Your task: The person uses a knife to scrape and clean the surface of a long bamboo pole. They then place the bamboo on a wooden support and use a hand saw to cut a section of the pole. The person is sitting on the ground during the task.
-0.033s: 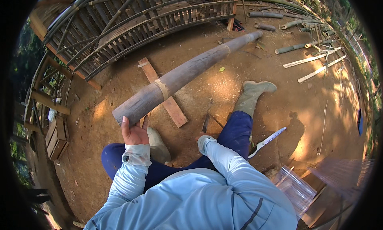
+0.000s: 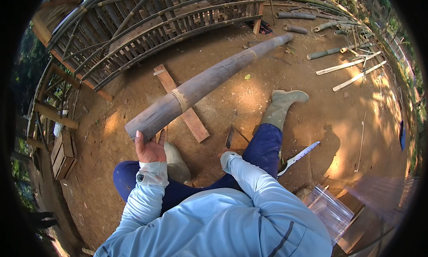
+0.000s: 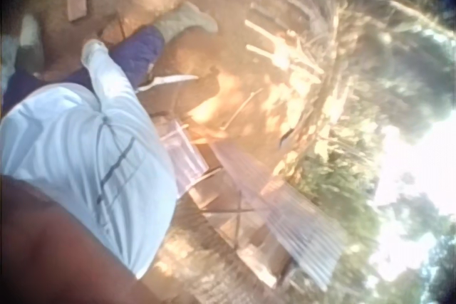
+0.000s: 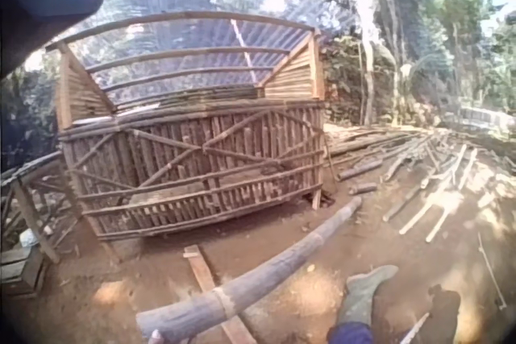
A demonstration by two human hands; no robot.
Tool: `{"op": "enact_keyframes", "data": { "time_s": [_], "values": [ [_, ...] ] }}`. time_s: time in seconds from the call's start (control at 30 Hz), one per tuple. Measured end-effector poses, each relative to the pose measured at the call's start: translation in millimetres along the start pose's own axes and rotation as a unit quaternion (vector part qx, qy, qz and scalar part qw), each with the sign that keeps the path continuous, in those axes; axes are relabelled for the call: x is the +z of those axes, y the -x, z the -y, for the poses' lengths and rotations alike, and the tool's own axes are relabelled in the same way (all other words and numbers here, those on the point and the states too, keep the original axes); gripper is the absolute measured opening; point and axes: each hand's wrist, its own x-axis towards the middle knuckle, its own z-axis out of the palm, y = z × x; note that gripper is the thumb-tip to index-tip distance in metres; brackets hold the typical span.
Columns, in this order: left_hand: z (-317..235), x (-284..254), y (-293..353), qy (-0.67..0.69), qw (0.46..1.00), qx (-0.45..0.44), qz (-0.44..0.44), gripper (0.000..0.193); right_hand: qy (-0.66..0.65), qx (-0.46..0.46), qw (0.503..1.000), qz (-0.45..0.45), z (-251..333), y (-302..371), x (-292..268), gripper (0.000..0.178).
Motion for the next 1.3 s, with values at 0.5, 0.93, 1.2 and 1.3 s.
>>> {"op": "enact_keyframes", "data": {
  "time_s": [0.5, 0.93, 1.2, 1.3],
  "values": [
    [-14, 4, -17, 0.006, 0.997, 0.075, 0.007, 0.058, 0.183, -0.101, 0.97, -0.12, 20, 43, 24, 0.056],
    [-141, 5, -143, 0.043, 0.962, 0.266, -0.052, 0.061, 0.095, -0.326, 0.9, -0.273, -28, 182, -74, 0.046],
    [-82, -242, -207, 0.065, 0.909, 0.179, -0.372, 0.074, 0.054, -0.14, 0.887, -0.437, -141, 165, -139, 0.06],
    [-37, -330, -208, 0.106, 0.886, 0.112, -0.438, 0.077, 0.062, -0.103, 0.879, -0.462, -162, 133, -141, 0.066]
  ]
}}
